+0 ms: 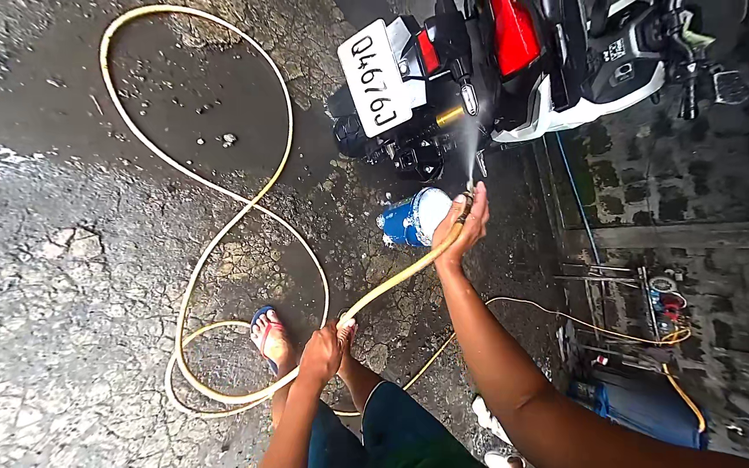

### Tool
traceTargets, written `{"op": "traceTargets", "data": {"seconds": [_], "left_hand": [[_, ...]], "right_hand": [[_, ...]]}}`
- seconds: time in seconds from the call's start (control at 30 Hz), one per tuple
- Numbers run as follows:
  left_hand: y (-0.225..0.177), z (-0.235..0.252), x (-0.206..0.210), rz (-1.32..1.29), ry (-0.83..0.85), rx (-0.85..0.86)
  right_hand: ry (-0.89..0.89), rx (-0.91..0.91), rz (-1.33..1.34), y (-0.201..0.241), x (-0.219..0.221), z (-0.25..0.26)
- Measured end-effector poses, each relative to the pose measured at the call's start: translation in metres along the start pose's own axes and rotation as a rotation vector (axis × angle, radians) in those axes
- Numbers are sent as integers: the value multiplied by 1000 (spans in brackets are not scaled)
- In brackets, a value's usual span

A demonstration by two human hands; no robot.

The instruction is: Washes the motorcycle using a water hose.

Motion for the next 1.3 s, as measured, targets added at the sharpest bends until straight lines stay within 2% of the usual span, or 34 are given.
{"op": "traceTargets", "data": {"seconds": [0.1, 0.23, 0.33, 0.47, 0.7, 0.9, 0.97, 1.13, 1.2, 1.3], "left_hand": [[-4, 0, 3, 17, 6, 16], [-15, 3, 6, -30, -36, 55], [-25, -5, 2, -36, -45, 40], [-35, -16, 5, 14, -11, 11], [-48, -10, 5, -22, -51, 54], [-40, -13, 15, 33, -8, 6], [-35, -9, 14, 20, -19, -1], [-35, -5, -4, -86, -68, 26], [-36, -9, -7, -74, -78, 33], [-42, -16, -6, -5, -60, 24]], "right_hand": [[-45, -28, -19, 1, -14, 5], [22, -142, -19, 34, -19, 22], [52, -95, 11, 37, -20, 33], [9, -10, 31, 11, -26, 40], [67, -237, 117, 51, -24, 54], [23, -105, -31, 13, -18, 47], [36, -145, -45, 24, -14, 44], [129, -329, -88, 86, -13, 43], [132, -312, -104, 85, -15, 47], [64, -190, -101, 58, -22, 55]]}}
Point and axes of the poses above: each hand's wrist, its own z-axis towards the middle knuckle, its own x-axis out of the palm, y = z × x, the point moved 2 cm from there along z, towards the middle knuckle, and after that the axes turned 15 degrees about y, right-handed, at the moved point
